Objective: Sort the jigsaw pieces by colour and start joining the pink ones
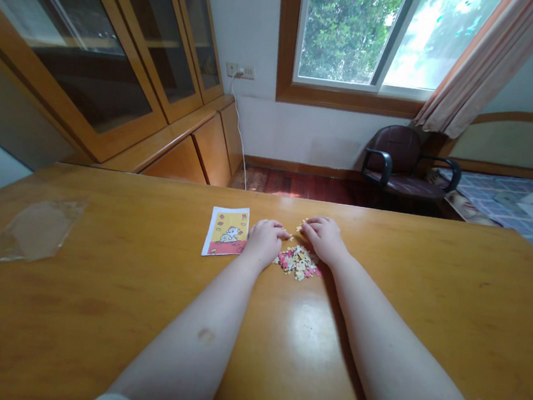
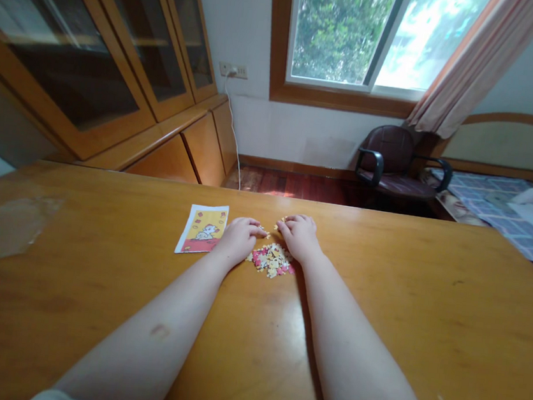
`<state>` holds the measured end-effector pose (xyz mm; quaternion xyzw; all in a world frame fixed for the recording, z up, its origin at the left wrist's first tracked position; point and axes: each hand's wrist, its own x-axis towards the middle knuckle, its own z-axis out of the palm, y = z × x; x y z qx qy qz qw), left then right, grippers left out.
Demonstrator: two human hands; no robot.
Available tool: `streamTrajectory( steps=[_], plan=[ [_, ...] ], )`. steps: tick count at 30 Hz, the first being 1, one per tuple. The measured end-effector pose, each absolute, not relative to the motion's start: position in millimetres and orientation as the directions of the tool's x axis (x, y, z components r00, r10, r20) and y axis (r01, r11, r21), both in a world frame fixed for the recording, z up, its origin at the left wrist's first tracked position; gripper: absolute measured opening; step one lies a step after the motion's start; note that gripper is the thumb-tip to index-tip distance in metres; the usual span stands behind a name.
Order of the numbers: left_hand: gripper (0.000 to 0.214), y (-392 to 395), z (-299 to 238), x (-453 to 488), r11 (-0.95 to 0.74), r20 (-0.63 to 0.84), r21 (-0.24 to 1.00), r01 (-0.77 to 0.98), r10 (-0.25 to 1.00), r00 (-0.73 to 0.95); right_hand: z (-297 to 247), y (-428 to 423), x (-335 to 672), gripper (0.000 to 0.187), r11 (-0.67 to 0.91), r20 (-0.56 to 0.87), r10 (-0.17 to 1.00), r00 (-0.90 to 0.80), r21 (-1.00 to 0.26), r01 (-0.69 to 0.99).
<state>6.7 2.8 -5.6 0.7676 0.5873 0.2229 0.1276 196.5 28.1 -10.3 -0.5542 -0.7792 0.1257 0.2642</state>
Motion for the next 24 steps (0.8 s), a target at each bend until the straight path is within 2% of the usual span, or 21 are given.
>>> streamTrajectory(
  steps=[4, 10, 13, 17, 20, 24],
  plan=[
    [0.033, 3, -6, 6, -0.239, 0.18, 0.467, 0.851, 0.968, 0.174, -11, 30, 200, 0.042, 0.289, 0.286, 0.945, -0.156, -0.514, 0.808],
    [0.033, 5, -6, 1, -0.165, 0.174, 0.456, 0.875, 0.98, 0.094, -9, 31, 202, 0.046, 0.293, 0.301, 0.942, -0.15, -0.516, 0.805],
    [0.032, 4, -2, 2, -0.156, 0.188, 0.465, 0.872, 0.979, 0.075, -9, 32, 205, 0.048, 0.239, 0.285, 0.956, -0.073, -0.604, 0.76],
    [0.028, -2, 4, 7, -0.372, 0.277, 0.5, 0.782, 0.924, 0.262, -13, 36, 209, 0.05, 0.111, 0.214, 0.972, 0.098, -0.784, 0.611],
    [0.022, -7, 6, 11, -0.52, 0.279, 0.504, 0.689, 0.854, 0.44, -13, 37, 211, 0.05, 0.088, 0.196, 0.971, 0.139, -0.828, 0.554],
    [0.026, -10, 4, 13, -0.572, 0.248, 0.508, 0.644, 0.813, 0.526, -12, 36, 209, 0.049, 0.09, 0.189, 0.973, 0.133, -0.839, 0.536]
  ],
)
